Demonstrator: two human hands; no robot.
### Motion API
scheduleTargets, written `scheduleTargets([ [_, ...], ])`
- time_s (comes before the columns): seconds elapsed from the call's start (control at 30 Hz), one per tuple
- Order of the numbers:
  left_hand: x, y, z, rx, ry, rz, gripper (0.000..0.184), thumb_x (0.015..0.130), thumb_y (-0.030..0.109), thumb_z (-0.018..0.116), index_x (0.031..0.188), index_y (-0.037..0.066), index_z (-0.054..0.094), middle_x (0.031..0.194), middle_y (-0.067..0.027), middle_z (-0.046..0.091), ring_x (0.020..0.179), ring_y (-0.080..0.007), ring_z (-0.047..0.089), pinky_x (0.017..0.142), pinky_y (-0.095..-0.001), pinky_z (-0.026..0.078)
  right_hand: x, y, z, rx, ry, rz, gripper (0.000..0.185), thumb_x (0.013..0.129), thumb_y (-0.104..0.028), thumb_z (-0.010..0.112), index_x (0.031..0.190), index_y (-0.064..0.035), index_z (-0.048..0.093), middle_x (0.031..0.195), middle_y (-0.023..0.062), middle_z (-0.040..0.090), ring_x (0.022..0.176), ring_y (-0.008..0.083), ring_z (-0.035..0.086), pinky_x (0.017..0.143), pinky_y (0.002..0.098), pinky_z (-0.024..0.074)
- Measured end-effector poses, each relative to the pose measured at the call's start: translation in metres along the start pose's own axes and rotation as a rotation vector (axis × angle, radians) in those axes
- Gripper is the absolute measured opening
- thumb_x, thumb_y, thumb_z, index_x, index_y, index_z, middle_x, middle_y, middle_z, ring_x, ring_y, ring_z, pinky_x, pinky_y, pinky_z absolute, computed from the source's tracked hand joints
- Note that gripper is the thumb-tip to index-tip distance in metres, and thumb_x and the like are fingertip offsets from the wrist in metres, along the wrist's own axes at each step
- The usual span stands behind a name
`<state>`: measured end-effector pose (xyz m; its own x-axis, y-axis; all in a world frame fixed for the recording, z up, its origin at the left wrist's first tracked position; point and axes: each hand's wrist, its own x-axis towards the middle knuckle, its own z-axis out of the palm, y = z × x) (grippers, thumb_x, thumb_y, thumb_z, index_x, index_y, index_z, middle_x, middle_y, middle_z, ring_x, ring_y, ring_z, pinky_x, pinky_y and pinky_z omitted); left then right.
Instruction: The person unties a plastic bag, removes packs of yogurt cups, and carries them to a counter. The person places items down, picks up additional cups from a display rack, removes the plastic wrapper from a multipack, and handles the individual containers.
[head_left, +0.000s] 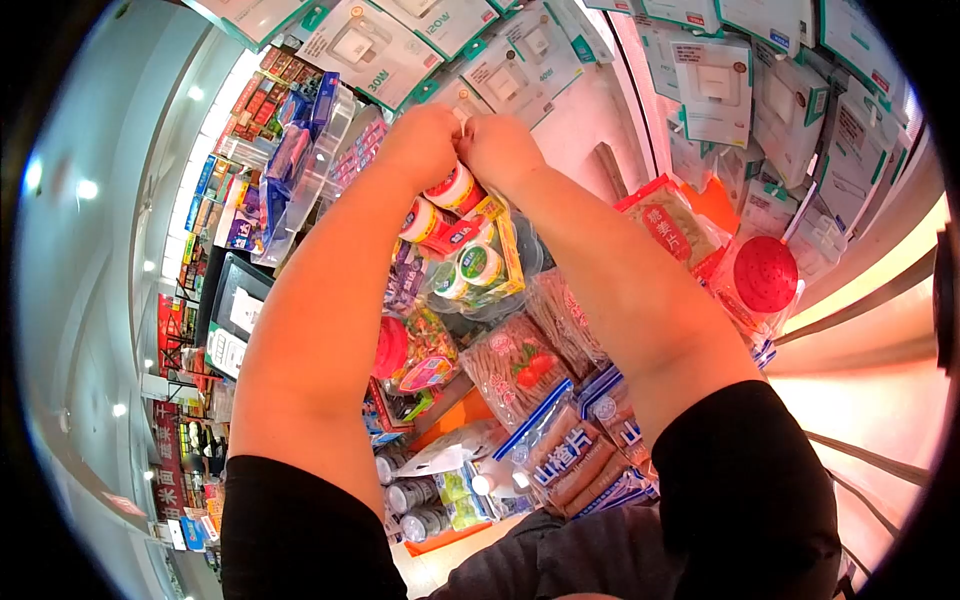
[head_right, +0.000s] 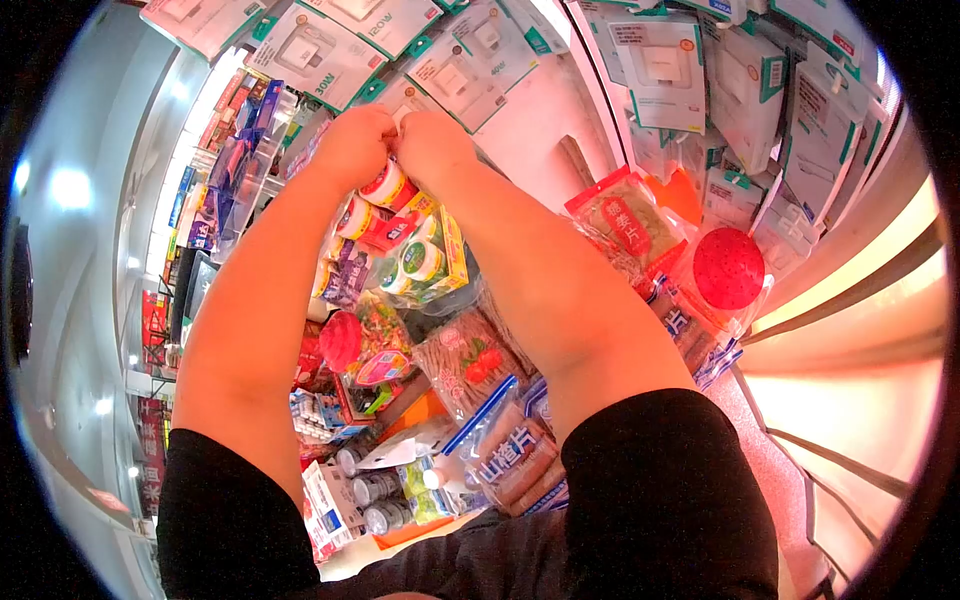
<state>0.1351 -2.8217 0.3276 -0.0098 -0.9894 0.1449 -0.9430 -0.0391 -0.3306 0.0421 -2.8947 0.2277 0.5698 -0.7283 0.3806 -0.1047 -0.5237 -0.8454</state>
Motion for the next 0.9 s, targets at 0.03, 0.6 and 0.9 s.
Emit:
scheduleTargets([
  [0.03,0.000,0.000,0.000,0.008,-0.010,-0.007,0.005,0.078,0.005,0.065,0.076,0.005,0.069,0.090,-0.0148,0.066,0.089,-0.0377,0.064,0.078,-0.0463,0.052,0.001,0.002,0.004,0.084,0.001,0.046,0.022,0.084,-0.026,0.064,0.091,-0.0079,0.075,0.092,0.0215,0.071,0.088,0.0394,0.069,0.078,0.0469,0.0548],
  [0.6,-0.018,-0.003,-0.013,-0.064,-0.082,0.018,0.013,0.086,0.015,0.066,0.091,0.003,0.069,0.095,-0.0166,0.066,0.094,-0.0382,0.063,0.082,-0.0452,0.051,-0.039,0.133,0.021,0.164,-0.046,0.363,0.031,0.089,-0.024,0.052,0.094,-0.0006,0.071,0.090,0.0195,0.071,0.088,0.0385,0.068,0.082,0.0434,0.0531],
  [0.9,-0.053,0.028,-0.045,-0.128,0.192,0.157,0.025,0.093,0.014,0.060,0.113,0.006,0.070,0.109,-0.0137,0.070,0.106,-0.0357,0.063,0.094,-0.0454,0.048,-0.044,0.150,-0.004,1.150,-0.064,0.861,0.013,0.083,-0.009,0.064,0.072,-0.0049,0.056,0.066,0.0079,0.056,0.051,0.0229,0.049,0.043,0.0392,0.0335],
])
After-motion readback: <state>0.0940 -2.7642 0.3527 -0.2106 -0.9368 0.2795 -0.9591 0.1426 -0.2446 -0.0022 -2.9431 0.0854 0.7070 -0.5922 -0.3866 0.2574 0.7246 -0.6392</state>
